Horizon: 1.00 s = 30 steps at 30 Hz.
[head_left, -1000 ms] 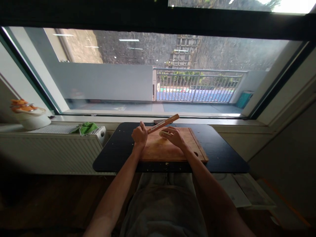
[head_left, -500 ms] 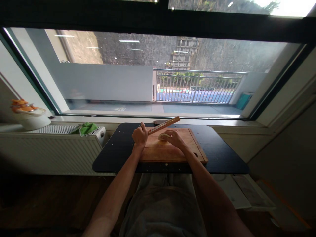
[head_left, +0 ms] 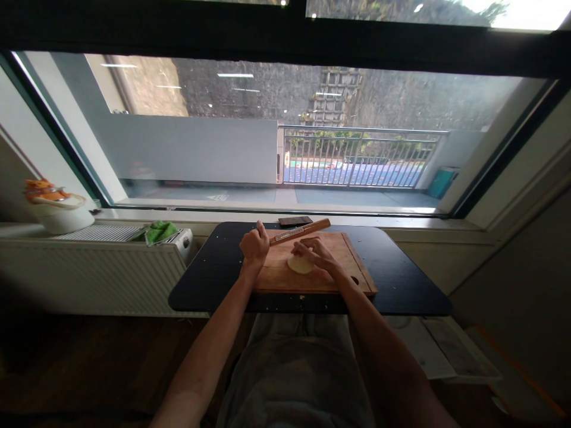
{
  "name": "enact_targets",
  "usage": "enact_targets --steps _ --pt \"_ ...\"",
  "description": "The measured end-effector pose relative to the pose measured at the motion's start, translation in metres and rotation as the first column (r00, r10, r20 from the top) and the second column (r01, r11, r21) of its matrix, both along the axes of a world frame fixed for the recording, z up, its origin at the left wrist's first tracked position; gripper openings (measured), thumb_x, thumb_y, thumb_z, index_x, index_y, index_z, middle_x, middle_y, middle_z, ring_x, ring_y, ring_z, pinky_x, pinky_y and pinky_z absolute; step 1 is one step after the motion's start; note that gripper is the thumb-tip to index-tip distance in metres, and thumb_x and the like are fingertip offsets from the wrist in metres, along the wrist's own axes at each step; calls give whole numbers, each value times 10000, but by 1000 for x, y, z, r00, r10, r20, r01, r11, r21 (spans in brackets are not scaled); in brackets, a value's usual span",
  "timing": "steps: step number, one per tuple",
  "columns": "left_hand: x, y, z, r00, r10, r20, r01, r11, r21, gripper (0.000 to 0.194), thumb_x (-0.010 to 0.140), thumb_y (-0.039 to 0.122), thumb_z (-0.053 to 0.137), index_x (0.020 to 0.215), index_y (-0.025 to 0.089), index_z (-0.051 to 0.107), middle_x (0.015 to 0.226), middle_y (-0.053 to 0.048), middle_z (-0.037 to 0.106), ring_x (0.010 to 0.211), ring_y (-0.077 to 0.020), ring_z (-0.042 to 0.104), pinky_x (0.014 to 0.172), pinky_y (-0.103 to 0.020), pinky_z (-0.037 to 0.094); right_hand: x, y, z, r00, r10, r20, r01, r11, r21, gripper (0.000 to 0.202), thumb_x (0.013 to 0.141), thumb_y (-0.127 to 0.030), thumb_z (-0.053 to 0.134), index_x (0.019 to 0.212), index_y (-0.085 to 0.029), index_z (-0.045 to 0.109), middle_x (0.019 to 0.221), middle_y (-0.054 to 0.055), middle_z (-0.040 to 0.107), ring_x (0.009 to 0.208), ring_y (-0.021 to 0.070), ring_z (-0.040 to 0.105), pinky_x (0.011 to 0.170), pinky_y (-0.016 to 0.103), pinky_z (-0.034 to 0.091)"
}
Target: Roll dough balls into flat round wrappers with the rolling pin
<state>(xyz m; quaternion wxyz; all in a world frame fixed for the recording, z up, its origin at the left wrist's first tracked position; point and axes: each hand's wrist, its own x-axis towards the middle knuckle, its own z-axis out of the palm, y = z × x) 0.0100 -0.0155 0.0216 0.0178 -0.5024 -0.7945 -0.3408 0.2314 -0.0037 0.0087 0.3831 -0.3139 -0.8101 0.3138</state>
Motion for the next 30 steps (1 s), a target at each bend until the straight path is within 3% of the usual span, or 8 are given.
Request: enact_targets --steps 3,5,9,12,17,20,24,30 --pt "0 -1 2 999 42 16 -41 998 -39 707 1176 460 239 1034 98 830 1006 -231 806 934 -298 791 818 -367 557 2 0 -1 997 -78 -30 80 993 85 623 1032 -729 550 772 -203 760 742 61 771 679 196 706 654 295 519" --pt "0 0 1 999 39 5 -39 998 -48 727 1177 469 225 1015 97 828 1010 -235 809 926 -305 796 801 -369 557 4 -1 0 966 -238 -104 256 943 211 620 1067 -676 494 707 -219 708 645 35 699 614 180 649 637 294 486" --pt "0 1 -2 998 -12 -61 10 999 -43 747 1174 480 218 985 108 837 1010 -231 820 954 -322 803 814 -380 569 10 -2 7 757 -575 -310 652 648 392 568 1120 -487 393 670 -243 638 630 37 634 670 196 605 719 321 473" --pt "1 1 -3 991 -69 -118 64 997 -51 747 1171 492 234 978 107 845 1009 -228 826 966 -329 806 838 -389 580 12 0 12 641 -701 -313 749 482 455 498 1103 -396 422 668 -250 616 699 59 666 799 222 597 796 333 452" --pt "3 1 -5 969 -152 -193 141 987 -72 683 1162 462 286 1008 110 851 1028 -222 829 948 -314 809 843 -378 584 6 3 9 666 -746 18 679 615 399 431 1047 -356 520 645 -230 611 714 39 672 684 176 527 663 309 317" --pt "3 3 -6 962 -175 -209 161 984 -81 649 1155 454 312 1031 116 853 1061 -217 829 963 -308 805 851 -372 583 5 4 6 596 -790 145 714 604 353 410 1039 -378 556 681 -216 672 748 46 705 666 167 512 647 317 259" --pt "2 5 -8 961 -190 -202 175 980 -90 635 1149 453 328 1045 120 859 1071 -218 828 979 -305 802 874 -372 582 9 8 5 564 -814 139 714 566 413 400 1041 -361 540 719 -203 717 818 81 752 763 191 570 719 308 326" --pt "0 5 -8 955 -231 -187 218 972 -89 515 1119 424 423 1078 165 867 1121 -198 834 1043 -304 798 899 -355 568 15 17 -6 638 -736 225 651 672 353 395 1009 -361 569 674 -203 707 695 59 729 613 162 518 620 300 281"
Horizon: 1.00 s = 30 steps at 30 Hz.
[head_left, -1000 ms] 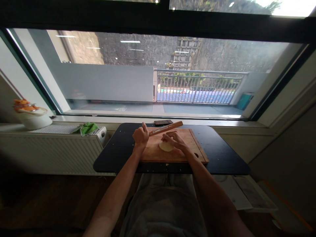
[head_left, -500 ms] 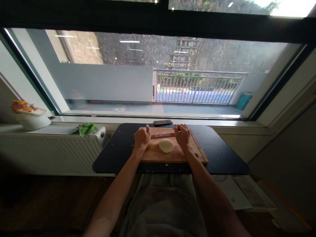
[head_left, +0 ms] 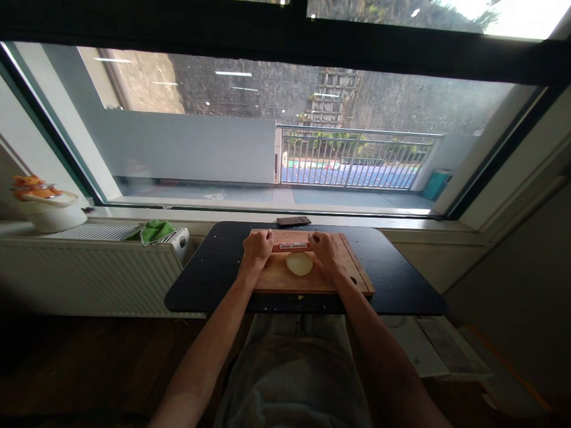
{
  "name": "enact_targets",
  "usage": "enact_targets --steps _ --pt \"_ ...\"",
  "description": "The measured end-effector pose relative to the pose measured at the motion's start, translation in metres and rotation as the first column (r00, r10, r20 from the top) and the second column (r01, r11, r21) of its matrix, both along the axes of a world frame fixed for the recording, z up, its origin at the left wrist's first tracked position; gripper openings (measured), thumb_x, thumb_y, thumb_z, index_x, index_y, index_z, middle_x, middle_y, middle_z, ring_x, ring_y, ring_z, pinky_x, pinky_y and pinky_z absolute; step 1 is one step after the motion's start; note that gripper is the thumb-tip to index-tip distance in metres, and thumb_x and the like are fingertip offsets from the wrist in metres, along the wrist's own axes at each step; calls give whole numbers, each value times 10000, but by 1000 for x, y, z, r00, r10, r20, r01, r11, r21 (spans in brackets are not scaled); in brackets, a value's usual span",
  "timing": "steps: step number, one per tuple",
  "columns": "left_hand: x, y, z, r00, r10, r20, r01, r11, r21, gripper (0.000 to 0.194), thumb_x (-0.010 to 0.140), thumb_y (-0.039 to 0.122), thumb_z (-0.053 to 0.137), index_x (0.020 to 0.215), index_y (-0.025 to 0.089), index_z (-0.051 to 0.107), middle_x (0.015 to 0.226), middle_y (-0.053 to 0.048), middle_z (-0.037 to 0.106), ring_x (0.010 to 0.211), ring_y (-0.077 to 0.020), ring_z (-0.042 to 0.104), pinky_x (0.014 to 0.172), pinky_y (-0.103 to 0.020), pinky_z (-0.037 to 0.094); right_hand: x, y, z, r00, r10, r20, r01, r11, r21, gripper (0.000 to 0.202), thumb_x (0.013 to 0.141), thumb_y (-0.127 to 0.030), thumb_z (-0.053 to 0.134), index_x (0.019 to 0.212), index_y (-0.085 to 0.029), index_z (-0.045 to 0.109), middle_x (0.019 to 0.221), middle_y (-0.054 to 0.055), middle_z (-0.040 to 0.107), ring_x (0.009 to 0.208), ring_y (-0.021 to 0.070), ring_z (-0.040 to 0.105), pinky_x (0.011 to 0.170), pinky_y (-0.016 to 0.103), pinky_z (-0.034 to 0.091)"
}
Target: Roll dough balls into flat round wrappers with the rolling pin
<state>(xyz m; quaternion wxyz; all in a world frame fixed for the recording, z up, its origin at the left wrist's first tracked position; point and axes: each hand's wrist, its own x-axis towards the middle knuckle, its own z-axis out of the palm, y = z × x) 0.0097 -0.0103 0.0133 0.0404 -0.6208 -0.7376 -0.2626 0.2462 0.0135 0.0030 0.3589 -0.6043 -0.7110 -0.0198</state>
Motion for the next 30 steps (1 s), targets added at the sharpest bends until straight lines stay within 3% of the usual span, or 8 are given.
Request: enact_targets --steps 5,9,13,17,23,30 --pt "-2 -2 0 999 -46 3 46 998 -30 451 1110 407 447 1059 223 855 1129 -156 837 1064 -296 786 900 -353 562 1 -1 0 998 33 48 -31 998 -52 271 1002 -293 584 820 -213 769 801 53 778 679 172 592 655 275 339" --pt "-3 -4 0 995 -92 -47 88 993 -81 404 1113 330 422 1145 207 806 1172 -154 815 1202 -303 721 960 -372 555 2 0 2 967 -1 256 17 998 -59 265 1049 -275 536 1026 -223 795 1027 96 810 927 227 671 824 307 450" --pt "-4 -4 0 984 -146 -103 137 986 -93 354 1082 235 428 1227 216 750 1299 -158 765 1286 -321 649 1056 -441 519 5 0 -7 891 8 454 15 999 -49 294 1048 -231 523 1217 -184 759 1191 140 787 1071 271 661 959 370 474" --pt "-6 -9 -1 976 -170 -133 155 981 -114 376 1102 308 408 1236 214 746 1377 -163 736 1367 -336 601 1106 -493 498 6 -6 -12 836 32 548 -19 999 -30 290 1058 -181 495 1145 -177 772 1202 173 782 1116 293 672 1039 407 475" --pt "-3 -26 0 969 -194 -150 171 974 -151 468 1144 357 328 1129 247 782 1452 -92 743 1503 -305 531 1217 -482 432 8 -19 -3 842 108 529 -62 993 -105 280 1084 -189 488 1085 -174 768 1139 175 800 1102 286 713 1083 387 488" --pt "-2 -54 0 955 -240 -173 222 968 -119 499 1160 397 313 1265 211 764 1490 -111 728 1519 -305 553 1196 -416 470 17 -33 -16 906 80 416 -45 995 -93 341 1087 -156 456 1236 -154 763 1463 213 716 1403 305 643 1224 430 435"
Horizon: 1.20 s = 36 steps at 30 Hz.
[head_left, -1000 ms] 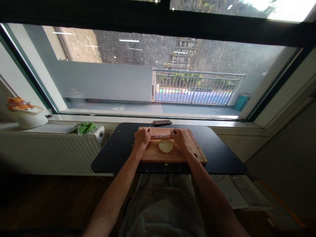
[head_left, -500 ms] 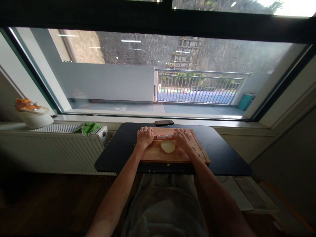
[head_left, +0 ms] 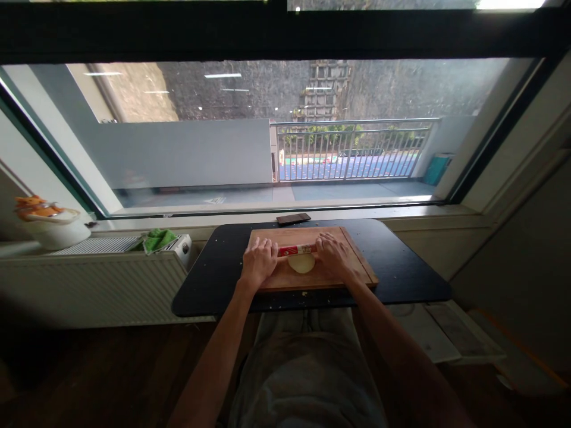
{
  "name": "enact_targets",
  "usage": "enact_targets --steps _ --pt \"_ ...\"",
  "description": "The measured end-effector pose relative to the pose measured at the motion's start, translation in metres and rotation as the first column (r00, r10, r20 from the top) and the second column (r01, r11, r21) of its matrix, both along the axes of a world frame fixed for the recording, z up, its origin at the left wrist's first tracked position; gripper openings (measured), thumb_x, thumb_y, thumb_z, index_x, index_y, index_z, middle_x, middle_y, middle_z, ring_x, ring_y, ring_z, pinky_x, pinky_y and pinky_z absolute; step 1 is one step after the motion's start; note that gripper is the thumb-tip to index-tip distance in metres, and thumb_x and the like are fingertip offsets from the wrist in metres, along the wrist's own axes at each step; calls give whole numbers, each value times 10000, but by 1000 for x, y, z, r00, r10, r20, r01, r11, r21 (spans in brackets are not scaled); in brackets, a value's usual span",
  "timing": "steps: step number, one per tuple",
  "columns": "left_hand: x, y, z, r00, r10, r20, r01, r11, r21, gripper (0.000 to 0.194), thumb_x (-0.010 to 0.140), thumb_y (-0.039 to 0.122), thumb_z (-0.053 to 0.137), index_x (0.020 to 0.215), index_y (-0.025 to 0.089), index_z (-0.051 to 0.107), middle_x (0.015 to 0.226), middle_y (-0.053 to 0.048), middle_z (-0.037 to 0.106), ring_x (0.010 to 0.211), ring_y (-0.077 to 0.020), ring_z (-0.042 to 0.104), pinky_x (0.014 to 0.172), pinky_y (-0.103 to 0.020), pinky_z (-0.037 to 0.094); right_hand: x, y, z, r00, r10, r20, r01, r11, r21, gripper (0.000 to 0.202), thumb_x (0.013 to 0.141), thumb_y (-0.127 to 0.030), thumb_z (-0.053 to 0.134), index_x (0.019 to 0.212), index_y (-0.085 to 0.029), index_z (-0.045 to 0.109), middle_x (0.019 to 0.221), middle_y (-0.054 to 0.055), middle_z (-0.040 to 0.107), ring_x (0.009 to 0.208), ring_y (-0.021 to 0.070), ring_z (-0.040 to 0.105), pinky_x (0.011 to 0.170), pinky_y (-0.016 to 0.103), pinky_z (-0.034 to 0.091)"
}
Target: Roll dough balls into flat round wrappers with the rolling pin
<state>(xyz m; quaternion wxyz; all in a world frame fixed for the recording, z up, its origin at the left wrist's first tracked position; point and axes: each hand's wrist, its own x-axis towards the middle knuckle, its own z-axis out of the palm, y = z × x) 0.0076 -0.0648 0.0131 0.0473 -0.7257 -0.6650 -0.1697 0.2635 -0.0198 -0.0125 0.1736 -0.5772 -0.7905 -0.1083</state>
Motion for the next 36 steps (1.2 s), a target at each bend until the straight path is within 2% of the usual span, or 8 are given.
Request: enact_targets --steps 8,17,20,22,26,29,33,36 --pt "1 -26 2 998 -58 -23 59 996 60 516 1149 372 358 1496 147 666 1572 -159 663 1506 -305 580 1212 -435 461 4 -30 6 979 -80 -188 83 997 7 404 1118 -233 408 1286 -188 772 1343 144 793 1415 277 650 1170 375 487" --pt "-10 -48 -17 988 -152 11 150 984 91 541 1142 367 356 1574 178 622 1637 -117 609 1563 -277 527 1289 -426 407 4 -81 18 982 -31 -185 56 990 130 483 1143 -316 367 1413 -156 734 1480 177 721 1500 328 573 1287 514 364" --pt "-11 -46 -20 984 -174 29 170 980 103 548 1143 377 357 1603 196 593 1663 -108 583 1588 -276 494 1316 -448 371 -1 -71 29 993 -19 -118 30 995 96 467 1144 -345 394 1253 -134 796 1368 217 769 1515 350 552 1302 531 333" --pt "-11 -44 -22 982 -184 35 180 978 103 548 1147 393 358 1623 223 570 1684 -92 561 1609 -274 463 1326 -466 351 -8 -53 35 997 71 -39 -68 996 59 438 1121 -282 415 1214 -110 807 1332 238 778 1526 352 540 1305 518 332" --pt "-10 -40 -26 985 -171 11 170 982 79 583 1152 474 354 1655 235 525 1704 -91 540 1636 -284 412 1334 -489 331 -26 -8 40 947 310 80 -311 950 0 514 1062 -217 471 1509 -41 652 1573 226 640 1504 335 565 1280 467 394" --pt "-9 -39 -29 991 -136 -18 137 988 75 645 1132 567 380 1683 249 486 1720 -114 516 1625 -317 413 1334 -515 333 -33 10 37 969 243 39 -242 970 -18 600 1077 -308 508 1630 -76 535 1599 210 620 1474 345 594 1257 502 431" --pt "-8 -41 -30 996 -86 -3 85 991 102 639 1123 582 398 1703 320 450 1774 -92 422 1647 -329 348 1325 -540 355 -30 8 23 979 204 5 -204 979 -19 527 1066 -330 583 1576 -203 609 1667 149 562 1511 328 563 1280 501 411" --pt "-7 -42 -29 996 -83 28 79 990 113 620 1123 565 418 1704 349 439 1794 -92 366 1664 -333 299 1305 -561 381 -25 -3 12 988 156 -19 -156 988 1 501 1082 -314 561 1572 -227 621 1646 133 593 1527 341 546 1284 528 404"
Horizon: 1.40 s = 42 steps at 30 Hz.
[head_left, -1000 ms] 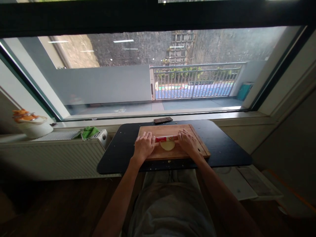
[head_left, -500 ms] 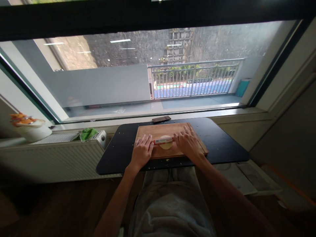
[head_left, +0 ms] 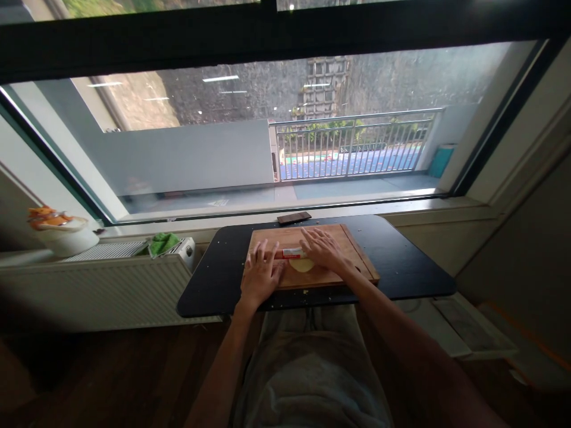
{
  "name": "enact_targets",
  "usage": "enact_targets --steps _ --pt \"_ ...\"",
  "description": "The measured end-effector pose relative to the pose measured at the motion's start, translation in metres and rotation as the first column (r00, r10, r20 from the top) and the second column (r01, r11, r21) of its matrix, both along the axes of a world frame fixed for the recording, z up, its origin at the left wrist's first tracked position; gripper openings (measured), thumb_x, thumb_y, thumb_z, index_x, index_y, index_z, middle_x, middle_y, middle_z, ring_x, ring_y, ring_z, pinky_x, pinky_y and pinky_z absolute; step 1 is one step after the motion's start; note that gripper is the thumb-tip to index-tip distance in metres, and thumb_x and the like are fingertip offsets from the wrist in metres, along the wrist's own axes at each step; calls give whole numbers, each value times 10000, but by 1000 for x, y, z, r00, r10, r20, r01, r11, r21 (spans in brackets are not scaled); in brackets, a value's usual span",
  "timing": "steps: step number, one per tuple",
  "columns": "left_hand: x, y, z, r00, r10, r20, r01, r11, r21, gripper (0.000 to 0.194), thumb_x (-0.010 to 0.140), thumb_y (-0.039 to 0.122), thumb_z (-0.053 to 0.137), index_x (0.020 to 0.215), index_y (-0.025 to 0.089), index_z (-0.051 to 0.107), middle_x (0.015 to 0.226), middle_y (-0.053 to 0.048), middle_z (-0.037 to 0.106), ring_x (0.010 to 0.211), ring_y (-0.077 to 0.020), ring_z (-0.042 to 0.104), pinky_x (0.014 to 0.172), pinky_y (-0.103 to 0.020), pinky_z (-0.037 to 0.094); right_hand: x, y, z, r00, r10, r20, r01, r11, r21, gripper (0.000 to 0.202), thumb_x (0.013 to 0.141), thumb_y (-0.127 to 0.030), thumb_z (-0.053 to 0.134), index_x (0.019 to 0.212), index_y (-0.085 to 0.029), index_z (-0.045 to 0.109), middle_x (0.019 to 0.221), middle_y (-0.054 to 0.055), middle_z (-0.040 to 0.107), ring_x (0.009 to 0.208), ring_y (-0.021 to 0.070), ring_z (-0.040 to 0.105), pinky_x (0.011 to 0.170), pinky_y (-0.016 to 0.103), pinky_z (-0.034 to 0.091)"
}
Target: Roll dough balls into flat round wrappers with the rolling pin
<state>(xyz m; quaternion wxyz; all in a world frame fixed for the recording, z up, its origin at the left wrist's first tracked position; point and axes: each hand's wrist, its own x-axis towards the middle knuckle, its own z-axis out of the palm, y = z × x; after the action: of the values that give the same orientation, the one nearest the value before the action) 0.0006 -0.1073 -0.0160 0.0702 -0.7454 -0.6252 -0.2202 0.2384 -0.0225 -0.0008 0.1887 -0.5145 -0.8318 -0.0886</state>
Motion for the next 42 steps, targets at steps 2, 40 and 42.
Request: enact_targets --steps 2,40,42 --pt "0 0 0 1000 -12 18 12 1000 3 597 1122 549 440 1684 351 466 1775 -99 383 1660 -333 292 1299 -562 387 3 -7 -5 1000 -21 -6 22 1000 10 496 1103 -329 531 1580 -230 622 1607 125 636 1524 339 549 1284 513 407" --pt "0 7 9 1000 17 -10 -18 997 -81 414 1086 413 548 1470 281 628 1350 -132 604 1320 -347 495 1077 -493 495 -19 -5 34 957 -290 1 282 931 -232 473 1138 -432 365 1376 -233 723 1499 125 696 1375 315 591 1160 462 423" --pt "0 11 13 1000 4 -31 -6 998 -67 333 1084 322 538 1382 271 678 1302 -132 621 1274 -335 517 1059 -472 499 -19 -10 35 962 -273 6 268 941 -208 471 1151 -420 338 1290 -222 743 1421 134 731 1326 305 618 1124 441 439"
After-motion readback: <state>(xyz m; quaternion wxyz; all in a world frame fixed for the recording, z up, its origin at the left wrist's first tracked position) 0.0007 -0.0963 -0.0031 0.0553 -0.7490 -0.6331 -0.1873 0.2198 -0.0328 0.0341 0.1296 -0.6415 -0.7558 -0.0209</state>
